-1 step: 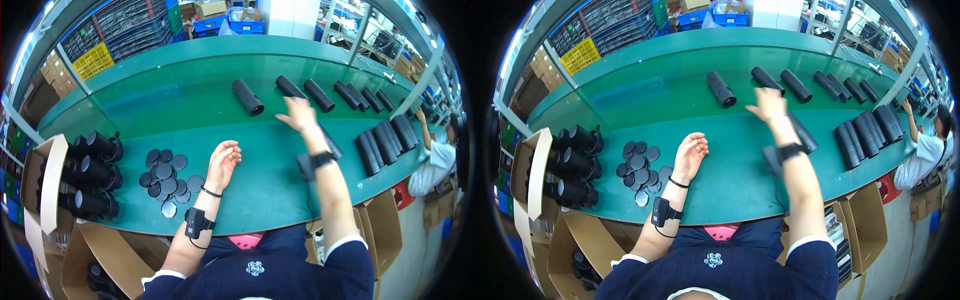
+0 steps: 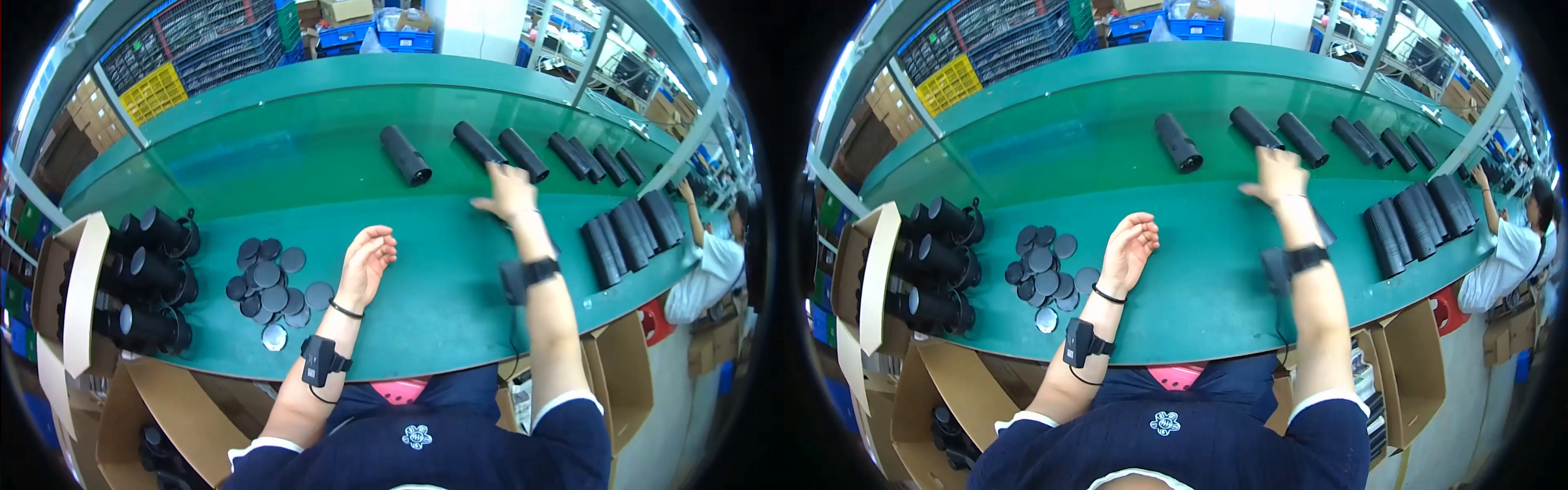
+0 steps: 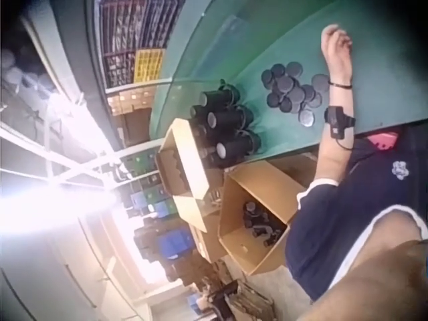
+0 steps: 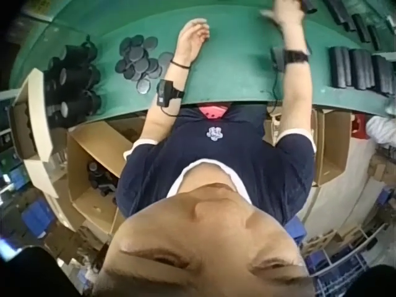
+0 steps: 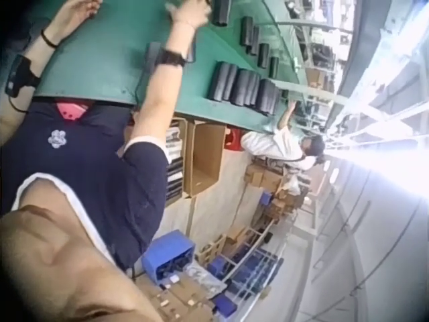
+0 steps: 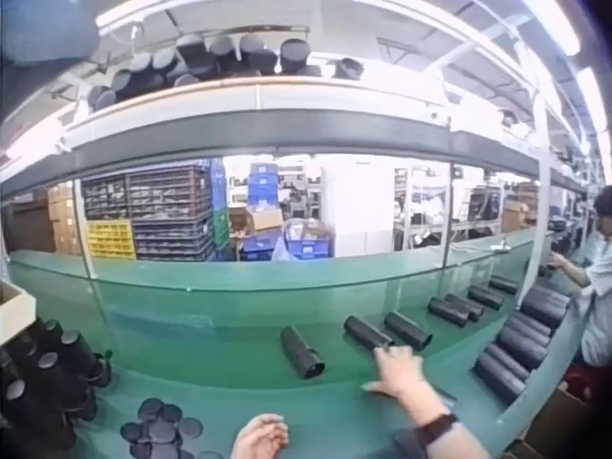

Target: The person fits caps onto cylinders, occasionally wiping them with a cloth, and places the finished units into a box. This process is repeated for several cylinders throughout the video.

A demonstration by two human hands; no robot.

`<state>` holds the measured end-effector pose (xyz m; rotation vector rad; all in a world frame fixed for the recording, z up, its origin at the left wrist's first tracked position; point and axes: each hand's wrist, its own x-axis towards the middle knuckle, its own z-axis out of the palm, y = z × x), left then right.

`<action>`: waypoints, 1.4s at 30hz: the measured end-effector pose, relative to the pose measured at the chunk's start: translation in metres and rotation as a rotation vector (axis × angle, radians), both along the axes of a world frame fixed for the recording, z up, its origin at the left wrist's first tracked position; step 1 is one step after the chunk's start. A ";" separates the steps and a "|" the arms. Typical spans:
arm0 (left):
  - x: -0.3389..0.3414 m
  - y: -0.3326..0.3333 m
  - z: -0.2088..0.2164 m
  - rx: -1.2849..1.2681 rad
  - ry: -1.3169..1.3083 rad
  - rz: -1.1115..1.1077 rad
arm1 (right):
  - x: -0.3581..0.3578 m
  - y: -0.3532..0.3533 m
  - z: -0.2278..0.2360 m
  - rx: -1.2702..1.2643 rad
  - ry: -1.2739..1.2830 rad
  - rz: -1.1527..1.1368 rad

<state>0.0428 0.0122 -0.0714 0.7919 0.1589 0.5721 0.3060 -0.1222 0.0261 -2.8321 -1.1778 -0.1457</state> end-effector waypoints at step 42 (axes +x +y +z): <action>-0.014 0.001 0.055 -0.115 -0.268 0.109 | -0.131 0.007 -0.038 0.561 0.758 0.817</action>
